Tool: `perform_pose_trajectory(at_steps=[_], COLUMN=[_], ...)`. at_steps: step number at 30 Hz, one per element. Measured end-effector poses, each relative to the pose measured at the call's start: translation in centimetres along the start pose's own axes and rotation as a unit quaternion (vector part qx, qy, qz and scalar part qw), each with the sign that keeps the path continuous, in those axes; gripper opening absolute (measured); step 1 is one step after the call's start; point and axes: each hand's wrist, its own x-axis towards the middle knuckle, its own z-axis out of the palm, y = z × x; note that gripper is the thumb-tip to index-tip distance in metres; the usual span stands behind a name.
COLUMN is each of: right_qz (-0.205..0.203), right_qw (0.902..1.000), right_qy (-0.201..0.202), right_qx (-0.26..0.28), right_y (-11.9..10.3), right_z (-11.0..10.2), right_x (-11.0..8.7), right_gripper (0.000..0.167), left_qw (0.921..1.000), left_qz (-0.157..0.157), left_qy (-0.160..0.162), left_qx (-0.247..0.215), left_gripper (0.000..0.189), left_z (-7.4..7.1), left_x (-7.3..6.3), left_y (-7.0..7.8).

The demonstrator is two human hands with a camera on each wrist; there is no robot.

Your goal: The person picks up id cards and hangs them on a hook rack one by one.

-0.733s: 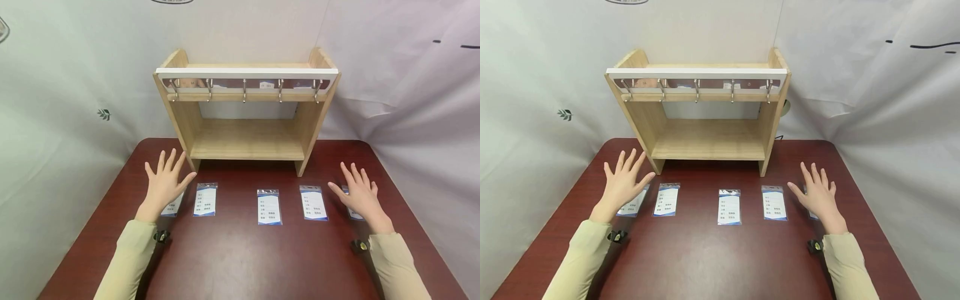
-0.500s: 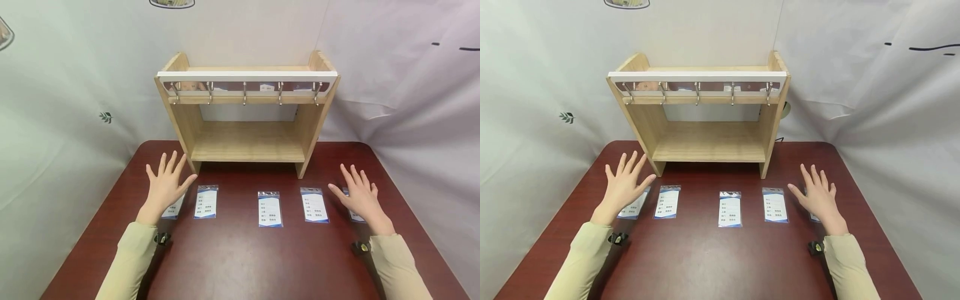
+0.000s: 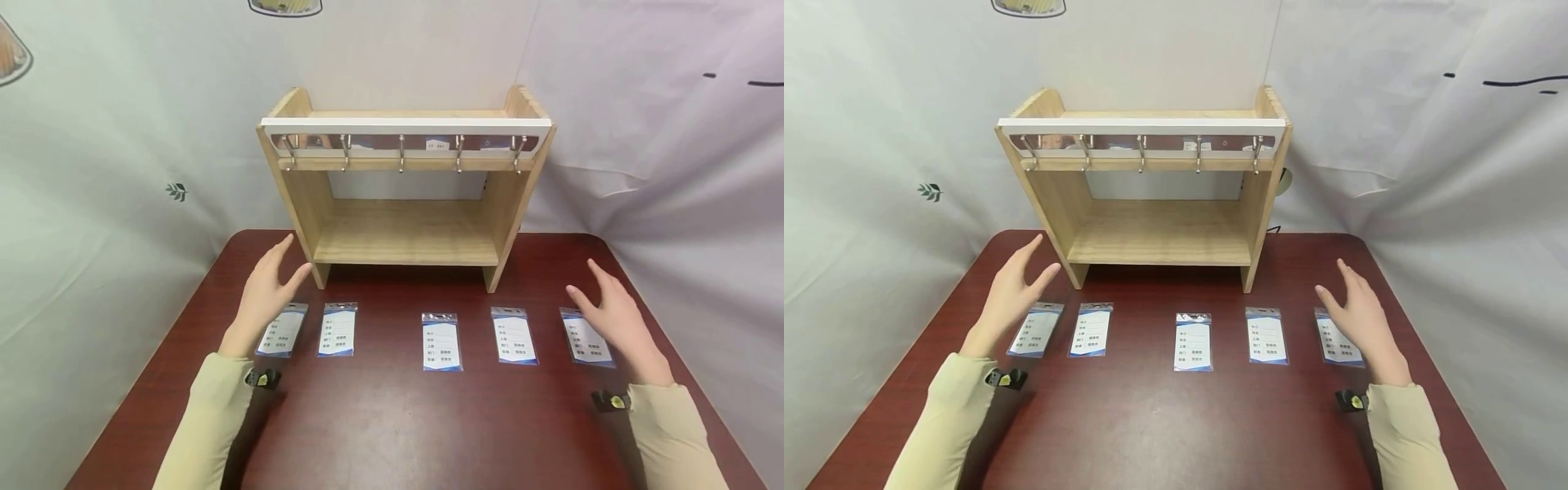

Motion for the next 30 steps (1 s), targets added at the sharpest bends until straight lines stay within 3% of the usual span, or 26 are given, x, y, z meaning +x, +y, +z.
perform_pose_trajectory(at_steps=[3, 7, 12, 17, 21, 26, 30], right_qz=[0.022, 0.059, 0.093, 0.119, 0.137, 0.146, 0.144], right_qw=[0.9997, 0.9983, 0.9956, 0.9919, 0.9881, 0.9852, 0.9827], right_qy=[0.006, -0.001, -0.017, -0.043, -0.067, -0.086, -0.112], right_qx=[0.001, -0.001, 0.001, -0.01, -0.022, -0.029, -0.036], right_y=[0.6, 1.8, 3.3, 4.8, 5.8, 6.7, 7.0], right_z=[-1.0, -1.9, -2.5, -2.4, -2.4, -2.1, -1.8], right_x=[-0.1, -0.3, -0.7, -1.4, -1.9, -2.3, -2.3], right_gripper=[0.076, 0.077, 0.077, 0.078, 0.077, 0.079, 0.081], left_qw=[0.9974, 0.986, 0.9684, 0.955, 0.9532, 0.9578, 0.9609], left_qz=[-0.016, -0.054, -0.099, -0.125, -0.133, -0.129, -0.126], left_qy=[0.032, 0.055, 0.061, 0.059, 0.059, 0.054, 0.05], left_qx=[-0.062, -0.148, -0.221, -0.263, -0.265, -0.251, -0.241], left_gripper=[0.066, 0.064, 0.065, 0.063, 0.061, 0.062, 0.061], left_z=[-0.2, -0.2, 0.0, -0.1, 0.7, 2.6, 3.6], left_x=[0.5, 0.8, 1.3, 1.9, 2.5, 3.2, 3.4], left_y=[0.2, 0.4, 0.6, 1.8, 1.3, -0.8, -1.3])
